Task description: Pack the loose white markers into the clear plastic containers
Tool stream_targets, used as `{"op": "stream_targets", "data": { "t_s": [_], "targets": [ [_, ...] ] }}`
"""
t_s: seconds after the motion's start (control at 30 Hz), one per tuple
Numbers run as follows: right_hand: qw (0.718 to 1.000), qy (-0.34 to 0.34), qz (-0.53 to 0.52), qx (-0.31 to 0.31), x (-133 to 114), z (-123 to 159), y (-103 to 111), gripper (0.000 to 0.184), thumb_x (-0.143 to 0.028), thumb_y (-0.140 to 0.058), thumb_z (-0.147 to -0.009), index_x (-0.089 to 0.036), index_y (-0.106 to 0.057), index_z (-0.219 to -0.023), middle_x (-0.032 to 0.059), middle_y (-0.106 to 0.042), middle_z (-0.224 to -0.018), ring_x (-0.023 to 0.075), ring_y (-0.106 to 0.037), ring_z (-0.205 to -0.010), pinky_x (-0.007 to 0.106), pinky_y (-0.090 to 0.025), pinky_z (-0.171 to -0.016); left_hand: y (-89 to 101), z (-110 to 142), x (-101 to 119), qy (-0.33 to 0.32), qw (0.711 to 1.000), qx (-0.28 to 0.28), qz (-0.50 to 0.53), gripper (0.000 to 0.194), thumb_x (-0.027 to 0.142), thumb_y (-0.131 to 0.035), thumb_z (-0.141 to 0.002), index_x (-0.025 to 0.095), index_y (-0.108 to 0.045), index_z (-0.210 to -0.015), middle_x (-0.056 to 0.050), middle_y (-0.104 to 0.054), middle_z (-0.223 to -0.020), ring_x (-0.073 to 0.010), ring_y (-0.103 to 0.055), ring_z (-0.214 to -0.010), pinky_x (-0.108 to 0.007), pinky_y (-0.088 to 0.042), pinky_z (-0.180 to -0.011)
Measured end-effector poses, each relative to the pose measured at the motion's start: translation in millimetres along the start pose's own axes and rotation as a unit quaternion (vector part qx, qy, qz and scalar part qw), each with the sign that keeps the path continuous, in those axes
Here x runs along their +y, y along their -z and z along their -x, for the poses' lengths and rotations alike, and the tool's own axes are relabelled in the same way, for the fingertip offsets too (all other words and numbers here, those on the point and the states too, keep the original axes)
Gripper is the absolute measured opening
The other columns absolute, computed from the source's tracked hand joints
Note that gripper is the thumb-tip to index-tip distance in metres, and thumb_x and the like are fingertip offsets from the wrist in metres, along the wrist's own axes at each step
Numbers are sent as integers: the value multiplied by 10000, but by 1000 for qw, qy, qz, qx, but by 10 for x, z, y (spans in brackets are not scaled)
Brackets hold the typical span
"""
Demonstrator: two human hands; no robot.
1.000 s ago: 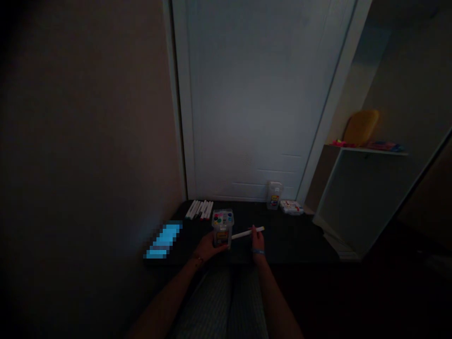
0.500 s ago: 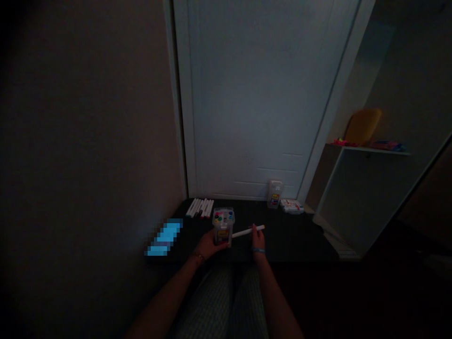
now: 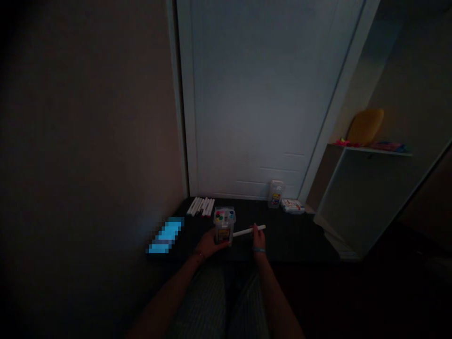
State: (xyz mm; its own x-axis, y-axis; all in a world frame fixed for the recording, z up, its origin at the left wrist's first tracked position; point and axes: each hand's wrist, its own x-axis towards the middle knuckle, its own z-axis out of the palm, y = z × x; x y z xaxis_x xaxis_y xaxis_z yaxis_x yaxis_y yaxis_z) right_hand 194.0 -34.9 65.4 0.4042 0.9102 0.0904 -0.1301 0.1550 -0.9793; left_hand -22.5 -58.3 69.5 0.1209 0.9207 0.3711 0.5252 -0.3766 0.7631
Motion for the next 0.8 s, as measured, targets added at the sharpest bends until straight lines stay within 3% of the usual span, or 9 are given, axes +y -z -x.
{"op": "stream_targets", "data": {
  "t_s": [0.13, 0.23, 0.3, 0.4, 0.47, 0.5, 0.6, 0.7, 0.8],
  "targets": [
    [999, 7, -9, 45, -105, 44, -2, 495, -672, -565, -678, -184, -647, -685, -26, -495, -532, 137, -451, -535, 265, -351, -527, -16, 2, -31, -4, 1000, 3, 7, 563, 484, -779, -620, 219, -627, -1093, -42, -708, -1058, -244, -665, -958, -344, -516, -838],
    [994, 28, -25, 99, -277, 4, -54, 545, -700, -439, -746, -186, -620, -751, -49, -407, -513, 131, -393, -503, 265, -316, -496, -25, 4, -55, -6, 1000, -1, 16, 554, 496, -767, -631, 233, -625, -1098, -33, -709, -1056, -241, -664, -965, -341, -517, -845],
    [990, 54, -37, 122, -469, -42, -124, 572, -692, -359, -791, -177, -603, -849, -58, -373, -537, 129, -370, -507, 261, -300, -490, -23, 5, -53, -8, 1000, -5, 18, 561, 502, -766, -631, 242, -622, -1107, -27, -705, -1070, -239, -661, -974, -337, -518, -844],
    [985, 117, -51, 116, -860, -61, -252, 534, -641, -398, -820, -180, -559, -1037, -39, -456, -661, 128, -427, -594, 249, -350, -555, -14, 5, -37, -5, 1000, -7, 20, 560, 499, -769, -626, 242, -625, -1101, -25, -703, -1071, -236, -663, -965, -332, -521, -834],
    [981, 165, -48, 87, -1136, -12, -325, 501, -614, -474, -810, -191, -549, -1066, -25, -503, -717, 132, -455, -639, 253, -380, -608, -9, 5, -28, 0, 1000, -9, 20, 556, 490, -771, -626, 238, -626, -1100, -26, -706, -1062, -237, -665, -957, -335, -522, -831],
    [974, 221, -24, 42, -1261, 29, -355, 475, -582, -487, -826, -182, -550, -1076, -6, -530, -752, 140, -472, -663, 262, -388, -632, -7, 5, -25, 0, 1000, -11, 21, 555, 486, -771, -626, 237, -626, -1101, -28, -708, -1059, -239, -666, -957, -337, -521, -832],
    [933, 340, 107, -54, -1523, 172, -429, 413, -516, -519, -848, -176, -582, -1074, 20, -567, -755, 166, -496, -671, 290, -386, -665, 0, 6, -8, 0, 1000, -11, 20, 553, 470, -777, -621, 236, -627, -1100, -34, -708, -1063, -248, -664, -964, -345, -519, -838],
    [871, 403, 260, -106, -1576, 266, -514, 373, -463, -520, -868, -184, -599, -1103, 31, -594, -741, 192, -524, -707, 325, -367, -759, 7, 6, 19, 3, 1000, -4, 13, 565, 451, -790, -606, 233, -624, -1099, -36, -707, -1069, -254, -660, -979, -347, -516, -843],
    [816, 423, 359, -160, -1460, 288, -612, 308, -412, -492, -898, -205, -609, -1094, 36, -624, -762, 199, -548, -763, 322, -327, -803, 6, 5, 38, 0, 1000, -5, 9, 554, 440, -792, -608, 228, -626, -1092, -34, -712, -1057, -251, -663, -969, -344, -517, -833]
  ]
}}
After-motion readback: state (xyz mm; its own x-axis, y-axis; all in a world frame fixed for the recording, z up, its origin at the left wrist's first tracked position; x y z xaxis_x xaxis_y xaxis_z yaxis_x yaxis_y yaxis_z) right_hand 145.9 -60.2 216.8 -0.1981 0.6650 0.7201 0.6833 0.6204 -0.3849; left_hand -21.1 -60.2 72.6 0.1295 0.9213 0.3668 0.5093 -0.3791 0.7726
